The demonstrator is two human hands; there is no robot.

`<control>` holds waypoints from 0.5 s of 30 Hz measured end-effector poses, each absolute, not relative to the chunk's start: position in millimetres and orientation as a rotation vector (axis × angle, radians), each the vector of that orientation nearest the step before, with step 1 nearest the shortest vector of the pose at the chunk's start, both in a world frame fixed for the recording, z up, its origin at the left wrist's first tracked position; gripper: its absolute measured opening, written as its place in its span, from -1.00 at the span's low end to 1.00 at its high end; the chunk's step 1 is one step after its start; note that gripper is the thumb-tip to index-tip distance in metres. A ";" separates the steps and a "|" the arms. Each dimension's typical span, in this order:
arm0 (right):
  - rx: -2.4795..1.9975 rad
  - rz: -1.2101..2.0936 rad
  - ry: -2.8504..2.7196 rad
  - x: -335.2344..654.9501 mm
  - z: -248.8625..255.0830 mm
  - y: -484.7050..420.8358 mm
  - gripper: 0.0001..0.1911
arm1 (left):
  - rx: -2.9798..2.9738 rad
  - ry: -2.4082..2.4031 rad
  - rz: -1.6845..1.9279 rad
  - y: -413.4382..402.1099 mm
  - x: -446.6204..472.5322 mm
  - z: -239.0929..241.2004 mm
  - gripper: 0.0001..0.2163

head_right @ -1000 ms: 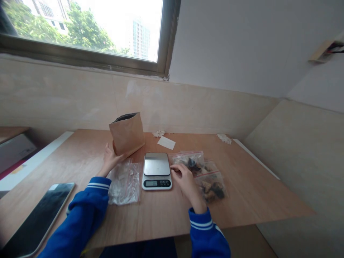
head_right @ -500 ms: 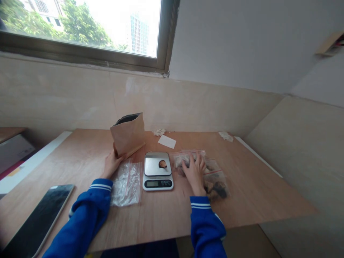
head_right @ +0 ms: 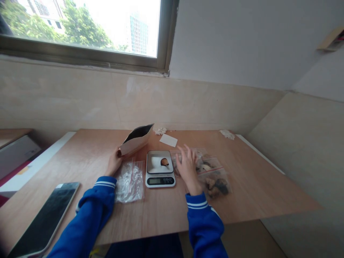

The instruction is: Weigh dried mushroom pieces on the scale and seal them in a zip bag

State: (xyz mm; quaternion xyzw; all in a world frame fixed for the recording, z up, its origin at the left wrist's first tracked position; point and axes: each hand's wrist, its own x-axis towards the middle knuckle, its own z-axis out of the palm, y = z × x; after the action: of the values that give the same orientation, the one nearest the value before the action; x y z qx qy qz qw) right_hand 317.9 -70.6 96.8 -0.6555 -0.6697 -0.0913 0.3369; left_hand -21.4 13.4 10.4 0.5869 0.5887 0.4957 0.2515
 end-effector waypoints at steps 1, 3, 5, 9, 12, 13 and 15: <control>-1.517 -0.180 -1.801 302.8 113.9 -72.6 -0.63 | 1.589 1.606 1.350 12.4 -21.1 11.2 -0.57; -1.176 -0.048 -1.962 272.4 144.3 -74.2 -0.62 | 1.594 1.600 1.368 10.4 -20.7 12.4 -0.57; -0.998 0.002 -2.073 247.7 162.7 -71.4 -0.62 | 1.629 1.557 1.410 8.9 -20.6 13.1 -0.58; -1.000 -0.053 -2.121 227.3 160.6 -58.0 -0.69 | 1.711 1.482 1.434 8.5 -21.1 11.9 -0.61; -1.057 -0.058 -2.113 229.6 147.1 -52.0 -0.74 | 1.728 1.477 1.426 10.1 -21.5 9.5 -0.61; -1.073 -0.036 -2.139 231.3 143.5 -51.4 -0.75 | 1.738 1.473 1.432 10.6 -21.5 8.8 -0.62; -1.126 0.058 -2.239 234.0 137.4 -50.9 -0.76 | 1.781 1.457 1.453 11.3 -21.4 8.1 -0.63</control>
State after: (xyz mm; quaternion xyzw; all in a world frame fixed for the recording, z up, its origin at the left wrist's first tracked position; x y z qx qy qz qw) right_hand 234.0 -50.9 137.4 -0.4266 -0.8486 0.0220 0.3120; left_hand -21.4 11.3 8.1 0.6399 0.5236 0.5223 0.2086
